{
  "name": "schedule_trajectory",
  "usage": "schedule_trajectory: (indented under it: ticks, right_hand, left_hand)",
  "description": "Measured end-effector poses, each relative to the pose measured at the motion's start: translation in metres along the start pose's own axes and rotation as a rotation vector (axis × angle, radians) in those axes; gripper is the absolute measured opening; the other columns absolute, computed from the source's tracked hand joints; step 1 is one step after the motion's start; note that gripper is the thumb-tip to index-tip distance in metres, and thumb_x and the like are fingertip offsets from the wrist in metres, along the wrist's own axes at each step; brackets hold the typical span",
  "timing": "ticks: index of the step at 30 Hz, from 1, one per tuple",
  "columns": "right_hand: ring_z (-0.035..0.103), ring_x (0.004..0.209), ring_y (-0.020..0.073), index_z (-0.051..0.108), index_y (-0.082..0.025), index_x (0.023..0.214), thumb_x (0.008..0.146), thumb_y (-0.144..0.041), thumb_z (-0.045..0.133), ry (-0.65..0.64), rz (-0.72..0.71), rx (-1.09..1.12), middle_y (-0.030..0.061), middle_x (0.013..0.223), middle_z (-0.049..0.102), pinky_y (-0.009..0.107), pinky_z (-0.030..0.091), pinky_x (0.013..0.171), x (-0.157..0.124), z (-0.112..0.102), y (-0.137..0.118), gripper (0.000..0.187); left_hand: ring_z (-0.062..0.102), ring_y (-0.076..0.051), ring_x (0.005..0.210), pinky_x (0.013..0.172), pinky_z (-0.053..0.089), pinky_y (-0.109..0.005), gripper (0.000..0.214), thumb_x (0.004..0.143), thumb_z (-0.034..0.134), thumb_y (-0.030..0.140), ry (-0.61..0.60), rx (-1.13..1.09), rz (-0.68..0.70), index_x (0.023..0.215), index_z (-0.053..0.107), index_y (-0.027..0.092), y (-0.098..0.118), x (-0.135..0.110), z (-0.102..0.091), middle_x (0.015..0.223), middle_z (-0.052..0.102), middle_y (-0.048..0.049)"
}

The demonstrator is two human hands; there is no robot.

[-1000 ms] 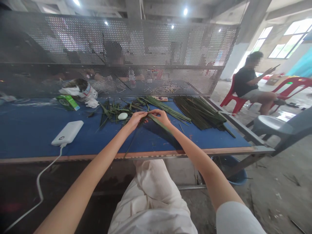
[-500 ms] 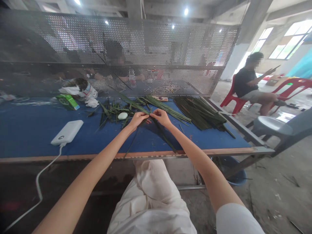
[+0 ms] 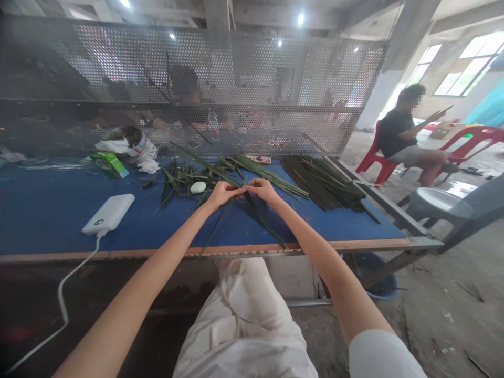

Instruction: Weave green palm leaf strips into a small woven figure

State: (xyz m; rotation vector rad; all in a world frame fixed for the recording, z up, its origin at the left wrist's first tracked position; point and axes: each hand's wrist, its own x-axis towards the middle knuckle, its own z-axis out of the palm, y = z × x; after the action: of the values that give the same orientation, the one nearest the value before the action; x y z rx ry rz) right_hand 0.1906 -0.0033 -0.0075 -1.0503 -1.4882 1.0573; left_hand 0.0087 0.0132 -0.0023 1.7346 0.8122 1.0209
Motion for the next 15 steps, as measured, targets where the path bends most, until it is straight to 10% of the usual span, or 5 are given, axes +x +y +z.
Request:
schedule_trajectory:
  ticks: [8, 15]
  right_hand:
    - [0.053, 0.067, 0.0101, 0.069, -0.016, 0.077, 0.062, -0.054, 0.077, 0.025, 0.097, 0.126, 0.0023, 0.075, 0.062, 0.02, 0.039, 0.058, -0.001, 0.0, -0.002, 0.042]
    - [0.044, 0.049, 0.0098, 0.068, -0.016, 0.086, 0.074, -0.06, 0.066, 0.038, -0.228, 0.016, -0.0019, 0.056, 0.051, 0.023, 0.036, 0.047, -0.008, 0.01, -0.012, 0.046]
  left_hand:
    - [0.066, -0.019, 0.059, 0.063, 0.053, -0.028, 0.034, 0.064, 0.08, 0.043, 0.082, -0.044, -0.068, 0.067, 0.074, 0.01, 0.004, 0.002, 0.0, 0.062, 0.071, -0.0092]
    - [0.066, -0.02, 0.06, 0.062, 0.054, -0.03, 0.024, 0.07, 0.073, 0.035, 0.05, -0.019, -0.035, 0.072, 0.073, 0.01, 0.001, 0.001, 0.003, 0.063, 0.07, -0.0068]
